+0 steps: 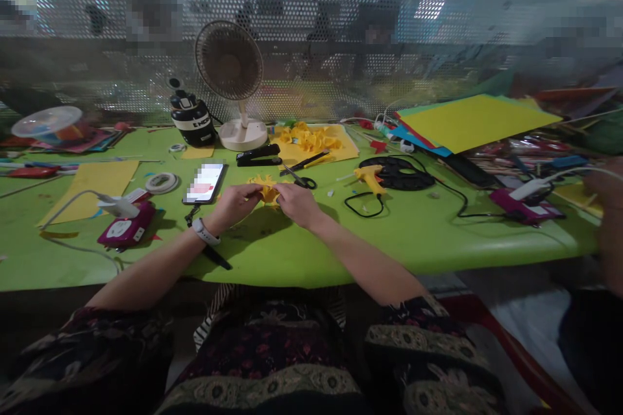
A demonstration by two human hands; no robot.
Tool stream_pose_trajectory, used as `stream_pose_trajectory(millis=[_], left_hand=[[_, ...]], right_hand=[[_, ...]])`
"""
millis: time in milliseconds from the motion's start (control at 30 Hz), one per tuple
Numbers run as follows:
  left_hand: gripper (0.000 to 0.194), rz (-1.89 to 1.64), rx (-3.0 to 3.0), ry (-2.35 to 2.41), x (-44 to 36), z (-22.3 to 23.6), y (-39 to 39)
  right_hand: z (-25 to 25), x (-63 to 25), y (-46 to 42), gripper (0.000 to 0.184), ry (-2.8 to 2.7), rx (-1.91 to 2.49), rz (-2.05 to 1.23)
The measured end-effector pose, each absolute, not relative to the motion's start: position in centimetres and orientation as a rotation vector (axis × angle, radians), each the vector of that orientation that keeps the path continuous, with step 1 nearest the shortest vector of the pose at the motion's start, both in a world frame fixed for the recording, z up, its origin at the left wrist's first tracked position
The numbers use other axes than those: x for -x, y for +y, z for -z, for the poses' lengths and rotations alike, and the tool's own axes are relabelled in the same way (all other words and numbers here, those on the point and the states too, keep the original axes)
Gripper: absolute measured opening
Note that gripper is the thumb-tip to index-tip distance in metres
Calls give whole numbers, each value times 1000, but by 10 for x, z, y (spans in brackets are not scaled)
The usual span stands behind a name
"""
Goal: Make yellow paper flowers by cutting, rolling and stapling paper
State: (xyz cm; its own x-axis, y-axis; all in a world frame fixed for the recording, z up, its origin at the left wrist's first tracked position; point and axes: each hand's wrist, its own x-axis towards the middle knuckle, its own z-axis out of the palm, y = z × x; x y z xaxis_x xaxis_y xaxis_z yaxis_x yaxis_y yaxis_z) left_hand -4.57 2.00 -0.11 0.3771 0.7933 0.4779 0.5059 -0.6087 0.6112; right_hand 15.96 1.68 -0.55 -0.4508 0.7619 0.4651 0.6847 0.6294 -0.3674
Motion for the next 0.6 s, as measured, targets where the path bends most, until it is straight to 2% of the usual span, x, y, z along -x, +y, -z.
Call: stream_pose_trajectory(millis=[200,600], left_hand=[[17,-1096,-2293,1165,41,-2,12],[24,-1107,-2278,1238,33,7,7]], right_hand=[[5,-153,10,23,-2257,1218,-128],[5,-148,7,22,-2192,1256,-228]])
